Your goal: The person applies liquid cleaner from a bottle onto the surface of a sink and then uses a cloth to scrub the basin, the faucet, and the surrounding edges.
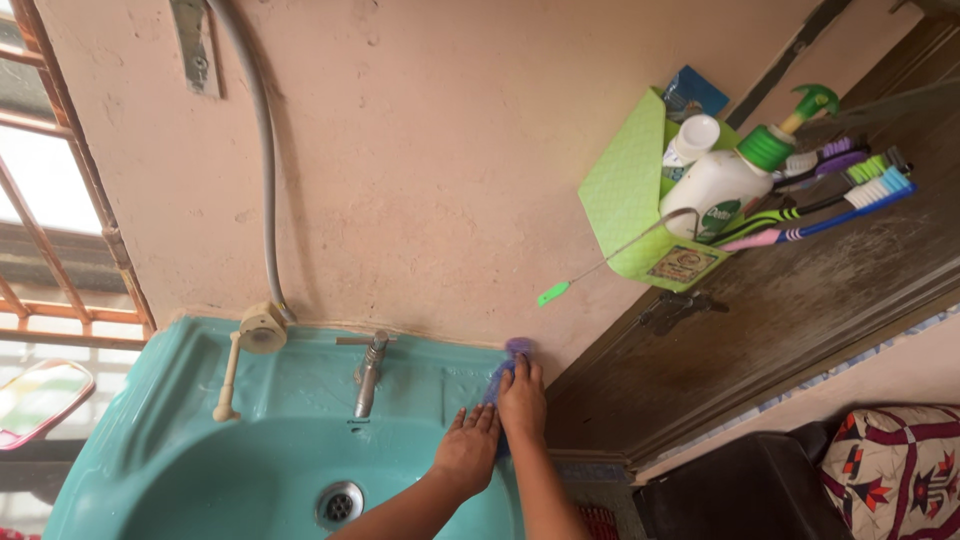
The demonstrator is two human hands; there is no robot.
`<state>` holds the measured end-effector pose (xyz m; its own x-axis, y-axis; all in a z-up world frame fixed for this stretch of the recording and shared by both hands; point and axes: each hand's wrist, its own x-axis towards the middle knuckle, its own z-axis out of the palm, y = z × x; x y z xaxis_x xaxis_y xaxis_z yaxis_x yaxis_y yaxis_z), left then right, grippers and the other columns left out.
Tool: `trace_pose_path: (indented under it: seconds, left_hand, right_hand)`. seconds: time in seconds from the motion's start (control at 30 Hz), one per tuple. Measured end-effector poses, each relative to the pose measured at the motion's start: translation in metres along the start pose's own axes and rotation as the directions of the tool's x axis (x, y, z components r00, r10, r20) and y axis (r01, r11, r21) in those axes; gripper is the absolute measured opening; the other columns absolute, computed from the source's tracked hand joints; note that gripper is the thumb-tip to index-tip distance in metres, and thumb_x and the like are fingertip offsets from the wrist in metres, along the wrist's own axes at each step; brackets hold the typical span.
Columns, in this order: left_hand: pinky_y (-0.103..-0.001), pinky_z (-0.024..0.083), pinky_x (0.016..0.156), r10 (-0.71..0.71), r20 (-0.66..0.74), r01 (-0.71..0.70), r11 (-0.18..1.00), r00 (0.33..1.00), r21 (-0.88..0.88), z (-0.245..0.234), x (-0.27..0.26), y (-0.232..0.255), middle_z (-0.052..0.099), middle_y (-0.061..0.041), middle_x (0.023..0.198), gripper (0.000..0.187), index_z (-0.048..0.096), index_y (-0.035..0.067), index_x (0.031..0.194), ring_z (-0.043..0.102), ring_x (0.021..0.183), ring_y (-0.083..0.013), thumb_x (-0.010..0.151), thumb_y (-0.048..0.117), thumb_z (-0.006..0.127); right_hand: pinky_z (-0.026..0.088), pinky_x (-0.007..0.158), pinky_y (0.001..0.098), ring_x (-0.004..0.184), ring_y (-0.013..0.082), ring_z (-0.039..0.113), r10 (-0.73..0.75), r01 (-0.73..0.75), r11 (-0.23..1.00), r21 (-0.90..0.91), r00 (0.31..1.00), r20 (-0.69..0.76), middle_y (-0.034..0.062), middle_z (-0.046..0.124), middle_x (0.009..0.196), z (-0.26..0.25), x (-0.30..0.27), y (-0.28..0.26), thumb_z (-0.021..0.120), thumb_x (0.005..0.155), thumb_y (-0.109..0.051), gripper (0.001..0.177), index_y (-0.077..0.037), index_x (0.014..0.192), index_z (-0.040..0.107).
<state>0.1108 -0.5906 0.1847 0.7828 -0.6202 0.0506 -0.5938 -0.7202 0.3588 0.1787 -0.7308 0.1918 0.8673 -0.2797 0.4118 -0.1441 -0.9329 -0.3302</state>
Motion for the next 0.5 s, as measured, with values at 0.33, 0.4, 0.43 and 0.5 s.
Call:
trace_pose_path:
  seconds: [0.33,0.4,0.43,0.5]
  left_hand:
    - [-0.056,0.012,0.128,0.239,0.139,-0.257,0.957,0.961,0.134,0.023,-0.066,0.025,0.042,-0.028,0.158,0.047,0.057,-0.007,0.136,0.027,0.157,-0.0406,0.096,0.016,0.062]
    - [-0.056,0.01,0.126,0.222,0.138,-0.232,0.97,0.965,0.067,0.028,-0.071,0.017,0.039,-0.026,0.157,0.059,0.051,-0.005,0.142,0.025,0.154,-0.0407,0.091,0.021,0.066]
    - [-0.057,0.009,0.123,0.205,0.14,-0.207,0.978,0.969,-0.002,0.03,-0.074,0.013,0.037,-0.024,0.157,0.072,0.044,-0.003,0.148,0.023,0.152,-0.0407,0.087,0.025,0.071]
    - [-0.056,0.009,0.123,0.113,0.148,-0.12,0.992,0.983,0.041,0.03,-0.074,0.002,0.034,-0.024,0.159,0.073,0.044,-0.005,0.147,0.022,0.152,-0.0397,0.088,0.03,0.071]
  right_hand:
    - [0.042,0.106,0.0509,0.136,0.0439,0.046,0.14,-0.117,0.977,-0.18,0.983,0.12,0.0226,0.043,0.15,-0.036,-0.108,0.01,0.058,0.092,-0.039,0.069,-0.005,0.15,0.039]
    - [0.03,0.112,0.0545,0.144,0.0474,0.035,-0.002,0.012,0.957,-0.29,0.999,0.034,0.0261,0.042,0.151,-0.023,-0.107,0.014,0.058,0.092,-0.037,0.07,0.0,0.148,0.039]
    - [0.025,0.115,0.055,0.145,0.0447,0.031,-0.125,0.129,0.894,-0.429,0.991,0.037,0.0243,0.042,0.152,-0.012,-0.104,0.011,0.056,0.092,-0.033,0.066,0.001,0.146,0.04]
    - [0.019,0.118,0.0556,0.146,0.0421,0.026,-0.25,0.239,0.797,-0.555,0.967,0.056,0.0224,0.041,0.154,0.01,-0.095,-0.002,0.054,0.091,-0.03,0.062,0.001,0.144,0.042]
